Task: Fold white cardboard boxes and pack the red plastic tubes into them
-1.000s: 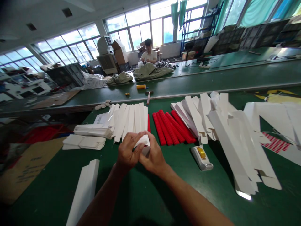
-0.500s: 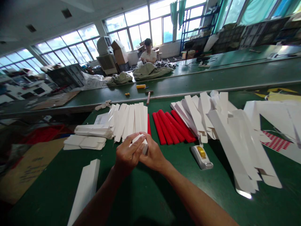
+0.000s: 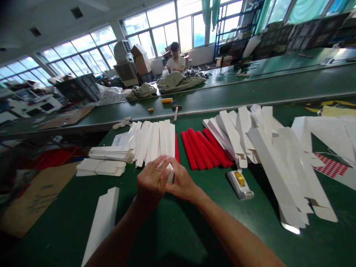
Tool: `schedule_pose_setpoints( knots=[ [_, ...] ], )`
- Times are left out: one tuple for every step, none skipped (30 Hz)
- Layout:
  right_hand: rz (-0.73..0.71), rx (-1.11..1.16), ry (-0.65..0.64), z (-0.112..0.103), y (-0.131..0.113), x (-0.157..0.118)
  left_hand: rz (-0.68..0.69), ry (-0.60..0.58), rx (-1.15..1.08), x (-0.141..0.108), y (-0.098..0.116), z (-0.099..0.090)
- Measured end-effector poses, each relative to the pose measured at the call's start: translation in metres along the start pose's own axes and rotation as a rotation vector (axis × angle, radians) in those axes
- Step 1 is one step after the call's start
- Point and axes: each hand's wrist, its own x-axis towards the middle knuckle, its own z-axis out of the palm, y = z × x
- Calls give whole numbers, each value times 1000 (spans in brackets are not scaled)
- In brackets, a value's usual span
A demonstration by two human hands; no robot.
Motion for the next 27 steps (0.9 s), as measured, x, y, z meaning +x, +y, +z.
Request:
schedule_pose_setpoints(
  knots=[
    [-5,4,-5,0,0,0,19,0,16,-1,0,1],
    [-8,6,-10,0,0,0,35,4,37,-3,-1,2],
    [-13,6,-12,-1,0,1,45,14,61,-4,-2,4],
    [-14,6,-17,-1,-1,1,51,28,85,-6,-3,5],
    [-11,5,-23,-1,-1,2,52,40,106,-7,-4,6],
    [-4,3,-30,-1,-1,2,49,47,120,-8,-4,6],
    [1,1,-36,-2,-2,3,45,49,127,-8,-4,7],
    [2,0,-41,-2,-2,4,40,50,125,-7,-4,7],
    [-2,2,-48,-2,-2,5,30,49,115,-7,-3,7],
    [-11,6,-53,-2,-2,6,16,49,101,-6,-2,6],
    [-21,14,-58,-3,-2,7,-1,57,85,-5,-1,6],
    [-30,27,-68,-3,-2,8,-18,67,71,-4,1,6],
    [-35,44,-79,-3,-1,8,-33,75,61,-3,2,6],
    [-34,57,-87,-3,-1,8,-43,82,57,-3,3,6],
    [-25,66,-94,-4,0,8,-45,84,57,-2,4,6],
    [-13,70,-98,-4,0,8,-39,80,59,-1,5,6],
    [1,69,-103,-4,1,8,-30,74,63,-1,5,5],
    [18,65,-106,-5,1,7,-21,66,67,0,5,5],
    [37,56,-109,-5,2,8,-15,57,73,1,4,5],
    [53,46,-112,-6,2,8,-14,52,81,1,4,4],
    [63,33,-113,-6,2,8,-17,44,90,1,3,4],
    [67,18,-112,-6,2,9,-21,35,102,1,3,4],
    [66,5,-108,-5,2,10,-22,28,116,1,3,4],
    [57,-2,-101,-5,3,10,-21,21,131,1,2,3],
    [41,-1,-96,-4,3,11,-15,15,149,0,2,3],
    [25,3,-92,-3,3,11,-9,5,163,-1,1,3],
    [15,9,-89,-2,3,11,-1,-9,173,-1,0,2]
  ],
)
